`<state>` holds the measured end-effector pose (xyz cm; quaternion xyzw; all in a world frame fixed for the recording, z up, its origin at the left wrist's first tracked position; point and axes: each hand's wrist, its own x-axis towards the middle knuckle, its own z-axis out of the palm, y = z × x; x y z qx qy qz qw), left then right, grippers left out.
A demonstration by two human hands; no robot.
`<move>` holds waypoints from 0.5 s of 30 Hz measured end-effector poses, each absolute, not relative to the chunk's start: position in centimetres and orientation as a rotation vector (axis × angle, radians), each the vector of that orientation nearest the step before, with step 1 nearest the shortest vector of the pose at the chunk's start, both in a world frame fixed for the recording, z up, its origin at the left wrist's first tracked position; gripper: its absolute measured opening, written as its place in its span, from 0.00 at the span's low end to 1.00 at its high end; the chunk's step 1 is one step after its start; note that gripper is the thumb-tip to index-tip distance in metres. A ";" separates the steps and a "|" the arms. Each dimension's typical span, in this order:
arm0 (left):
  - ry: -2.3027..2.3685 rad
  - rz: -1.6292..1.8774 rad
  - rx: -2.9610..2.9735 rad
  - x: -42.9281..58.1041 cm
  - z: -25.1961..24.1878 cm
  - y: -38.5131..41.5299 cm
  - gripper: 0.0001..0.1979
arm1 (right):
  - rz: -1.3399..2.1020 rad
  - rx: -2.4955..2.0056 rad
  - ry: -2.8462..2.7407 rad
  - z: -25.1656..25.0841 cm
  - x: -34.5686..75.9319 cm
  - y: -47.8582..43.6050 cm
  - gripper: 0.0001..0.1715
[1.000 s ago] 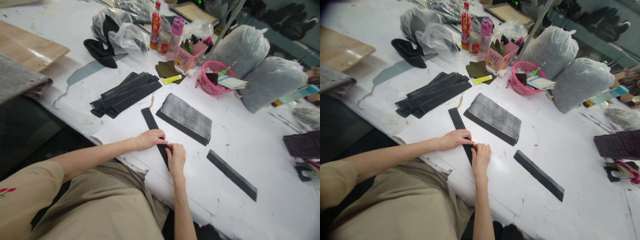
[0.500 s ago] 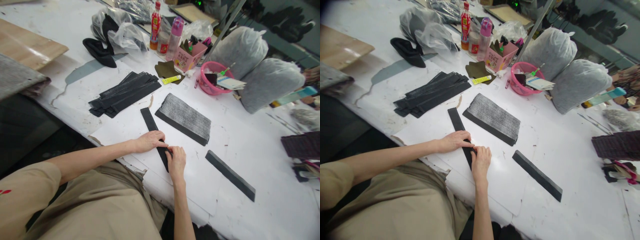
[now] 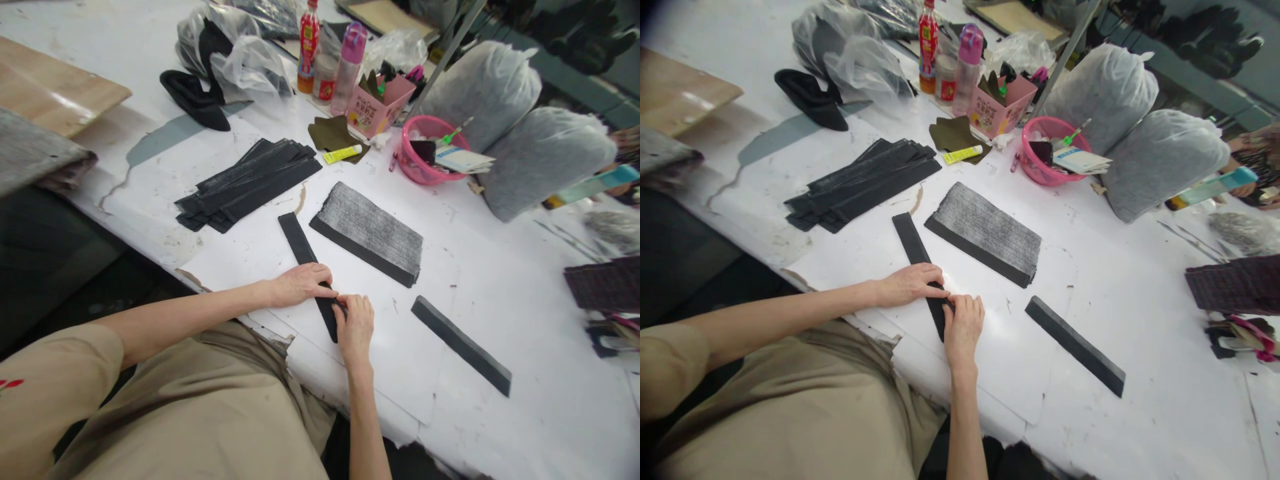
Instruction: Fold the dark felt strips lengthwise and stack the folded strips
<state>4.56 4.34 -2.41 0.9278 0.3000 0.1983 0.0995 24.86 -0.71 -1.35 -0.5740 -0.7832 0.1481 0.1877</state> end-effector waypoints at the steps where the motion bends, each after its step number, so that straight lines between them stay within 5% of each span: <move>1: 0.880 0.572 2.759 4.4 -2.4 4.4 0.13 | 0.411 -1.620 -2.198 -1.4 24.8 -0.7 0.02; 15: 0.948 0.657 2.642 4.9 -2.5 5.1 0.07 | 0.392 -1.628 -2.226 -1.1 23.7 0.7 0.03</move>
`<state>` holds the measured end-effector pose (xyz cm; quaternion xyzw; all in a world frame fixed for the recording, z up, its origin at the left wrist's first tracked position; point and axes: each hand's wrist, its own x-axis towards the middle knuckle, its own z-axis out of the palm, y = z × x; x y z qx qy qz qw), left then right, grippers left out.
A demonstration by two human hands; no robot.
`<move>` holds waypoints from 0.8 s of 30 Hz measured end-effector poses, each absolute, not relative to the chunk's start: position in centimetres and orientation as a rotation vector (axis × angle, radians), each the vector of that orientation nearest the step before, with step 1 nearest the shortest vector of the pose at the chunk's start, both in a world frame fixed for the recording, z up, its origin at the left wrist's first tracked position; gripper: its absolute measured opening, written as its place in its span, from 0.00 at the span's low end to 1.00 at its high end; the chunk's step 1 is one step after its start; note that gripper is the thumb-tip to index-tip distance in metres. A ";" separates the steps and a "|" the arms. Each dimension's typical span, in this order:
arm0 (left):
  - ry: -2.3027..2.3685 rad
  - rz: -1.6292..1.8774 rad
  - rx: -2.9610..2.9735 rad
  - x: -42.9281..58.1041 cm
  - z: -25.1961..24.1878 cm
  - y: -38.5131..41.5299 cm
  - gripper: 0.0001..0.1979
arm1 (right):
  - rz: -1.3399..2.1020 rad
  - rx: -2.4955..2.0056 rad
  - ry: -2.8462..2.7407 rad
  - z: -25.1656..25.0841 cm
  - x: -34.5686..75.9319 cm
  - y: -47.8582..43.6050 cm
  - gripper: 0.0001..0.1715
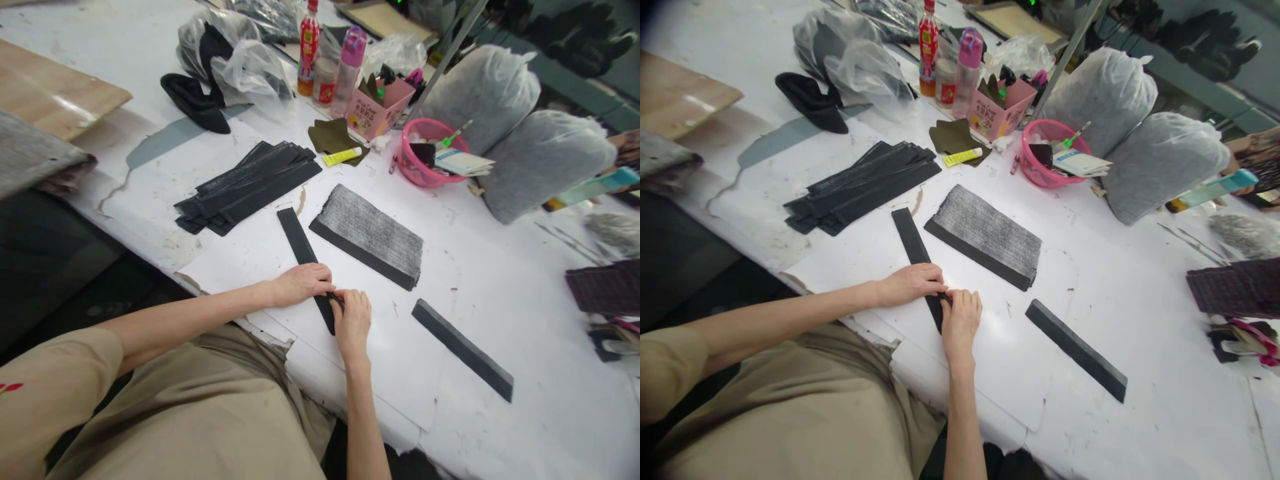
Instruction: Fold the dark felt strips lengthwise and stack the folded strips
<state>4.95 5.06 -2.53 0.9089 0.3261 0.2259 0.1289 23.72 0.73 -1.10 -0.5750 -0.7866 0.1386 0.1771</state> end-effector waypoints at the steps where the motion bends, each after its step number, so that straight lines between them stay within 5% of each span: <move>1: 0.952 0.656 2.636 4.9 -2.5 5.0 0.07 | 0.401 -1.626 -2.229 -1.1 23.9 0.6 0.03; 24: 0.860 0.656 2.663 6.3 -2.5 3.7 0.10 | 0.345 -1.695 -2.260 -0.9 24.6 -0.8 0.05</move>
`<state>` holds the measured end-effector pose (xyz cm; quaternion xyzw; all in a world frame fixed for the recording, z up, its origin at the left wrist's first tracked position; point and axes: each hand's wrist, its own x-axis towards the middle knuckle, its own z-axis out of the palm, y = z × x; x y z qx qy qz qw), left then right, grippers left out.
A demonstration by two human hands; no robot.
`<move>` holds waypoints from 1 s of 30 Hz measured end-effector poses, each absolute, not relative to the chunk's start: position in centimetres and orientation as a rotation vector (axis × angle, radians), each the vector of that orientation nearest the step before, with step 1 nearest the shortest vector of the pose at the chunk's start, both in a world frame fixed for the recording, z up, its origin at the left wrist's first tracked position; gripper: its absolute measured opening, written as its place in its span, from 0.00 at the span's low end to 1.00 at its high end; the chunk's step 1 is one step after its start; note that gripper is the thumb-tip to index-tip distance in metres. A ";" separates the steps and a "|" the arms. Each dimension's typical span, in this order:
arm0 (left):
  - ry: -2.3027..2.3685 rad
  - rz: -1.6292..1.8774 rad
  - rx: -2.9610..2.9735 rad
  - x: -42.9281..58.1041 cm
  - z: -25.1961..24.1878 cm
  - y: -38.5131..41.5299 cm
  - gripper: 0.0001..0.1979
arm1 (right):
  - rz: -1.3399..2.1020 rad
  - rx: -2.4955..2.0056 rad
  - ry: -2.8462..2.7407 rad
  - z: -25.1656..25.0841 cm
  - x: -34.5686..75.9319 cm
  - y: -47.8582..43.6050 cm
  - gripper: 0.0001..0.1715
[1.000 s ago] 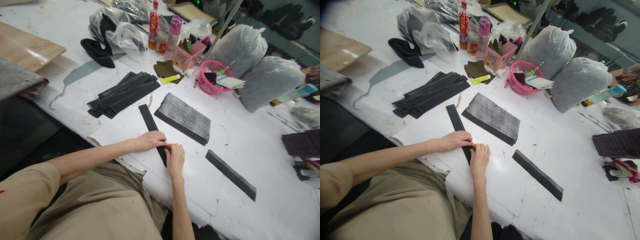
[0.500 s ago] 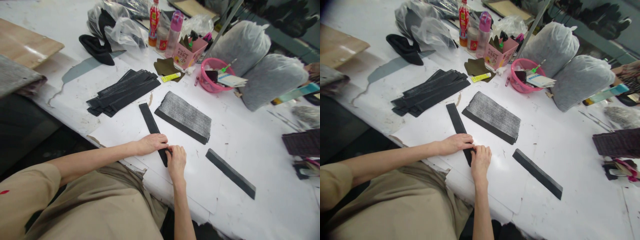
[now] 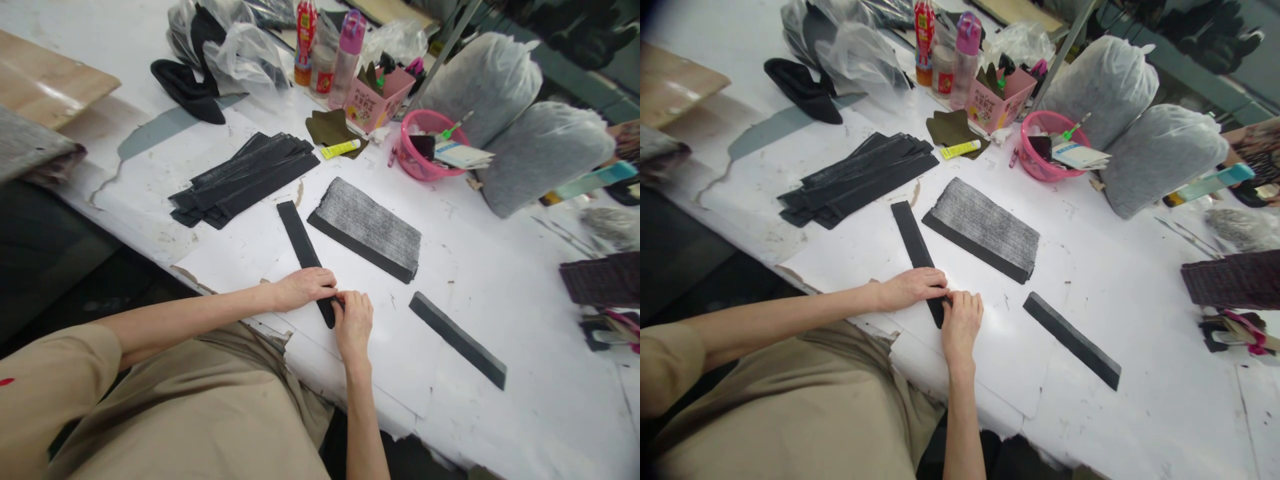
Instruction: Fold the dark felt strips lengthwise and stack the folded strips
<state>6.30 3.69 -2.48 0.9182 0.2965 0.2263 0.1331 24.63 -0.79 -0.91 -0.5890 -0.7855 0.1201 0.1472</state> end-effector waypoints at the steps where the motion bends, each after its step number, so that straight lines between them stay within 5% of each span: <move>1: 0.862 0.656 2.656 6.4 -2.7 3.6 0.10 | 0.340 -1.697 -2.263 -0.9 24.6 -0.8 0.05; 30: 0.814 0.595 2.782 7.1 -2.5 2.4 0.08 | 0.322 -1.681 -2.261 -0.7 26.0 -2.5 0.05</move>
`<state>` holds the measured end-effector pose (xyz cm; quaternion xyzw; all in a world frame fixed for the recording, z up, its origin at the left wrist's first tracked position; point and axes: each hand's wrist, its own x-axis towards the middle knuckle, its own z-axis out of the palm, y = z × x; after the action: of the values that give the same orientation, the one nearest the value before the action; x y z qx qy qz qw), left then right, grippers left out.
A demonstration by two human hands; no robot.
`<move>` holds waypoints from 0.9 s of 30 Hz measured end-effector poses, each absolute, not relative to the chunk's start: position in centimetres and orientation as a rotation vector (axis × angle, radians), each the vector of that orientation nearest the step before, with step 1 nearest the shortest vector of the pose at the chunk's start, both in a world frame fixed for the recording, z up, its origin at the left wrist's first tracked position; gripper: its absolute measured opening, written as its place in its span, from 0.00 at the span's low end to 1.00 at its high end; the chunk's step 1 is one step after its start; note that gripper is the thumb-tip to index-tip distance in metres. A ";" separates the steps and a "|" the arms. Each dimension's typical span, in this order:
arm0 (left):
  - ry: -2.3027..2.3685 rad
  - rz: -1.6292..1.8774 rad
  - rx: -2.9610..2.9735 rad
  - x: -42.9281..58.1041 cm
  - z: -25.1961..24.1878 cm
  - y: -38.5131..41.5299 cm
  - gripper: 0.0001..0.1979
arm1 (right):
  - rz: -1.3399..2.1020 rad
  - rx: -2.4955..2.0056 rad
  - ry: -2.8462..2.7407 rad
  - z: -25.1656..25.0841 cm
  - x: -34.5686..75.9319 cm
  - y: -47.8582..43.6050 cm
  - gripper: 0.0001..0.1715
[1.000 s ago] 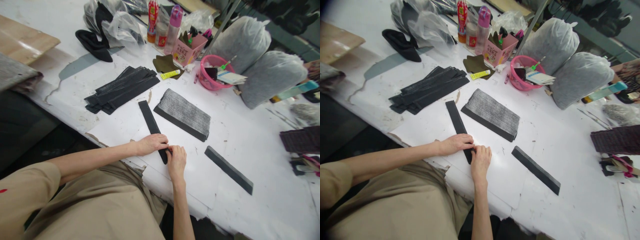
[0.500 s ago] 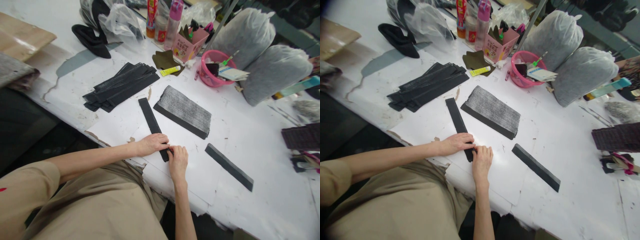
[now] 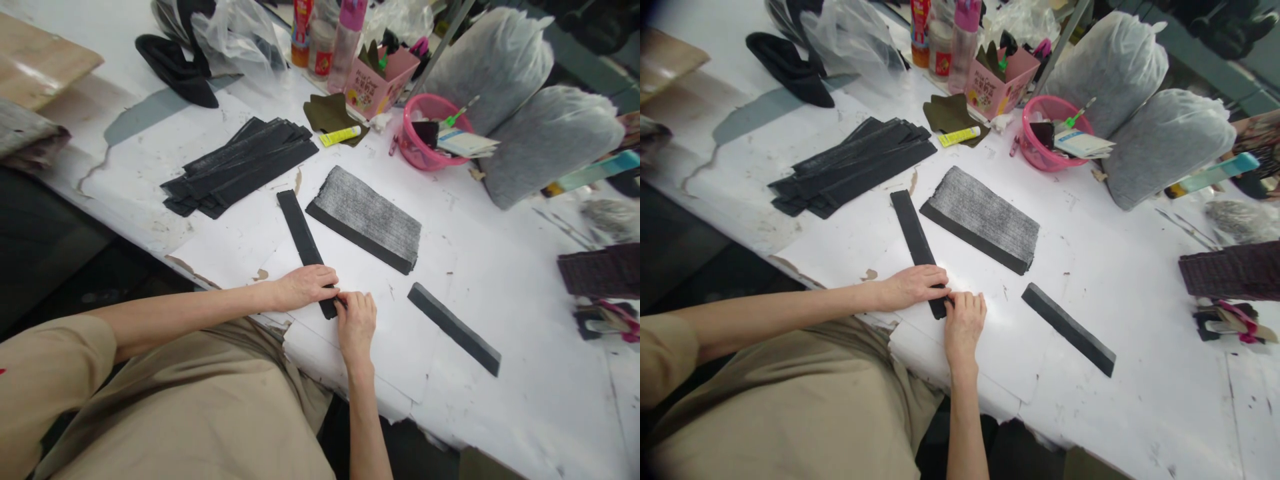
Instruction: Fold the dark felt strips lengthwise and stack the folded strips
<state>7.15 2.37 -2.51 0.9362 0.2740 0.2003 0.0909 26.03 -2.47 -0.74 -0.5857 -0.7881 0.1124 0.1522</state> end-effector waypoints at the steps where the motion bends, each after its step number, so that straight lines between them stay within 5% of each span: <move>1: 0.795 0.593 2.782 7.2 -2.5 2.3 0.08 | 0.319 -1.681 -2.262 -0.7 26.0 -2.5 0.05; 27: 0.807 0.583 2.737 7.9 -2.4 1.3 0.08 | 0.392 -1.624 -2.156 -1.3 27.4 -3.7 0.08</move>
<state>7.86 1.25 -2.38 0.9336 0.2752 0.1988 0.1143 27.42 -3.72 -1.31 -0.5827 -0.7736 0.1406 0.2055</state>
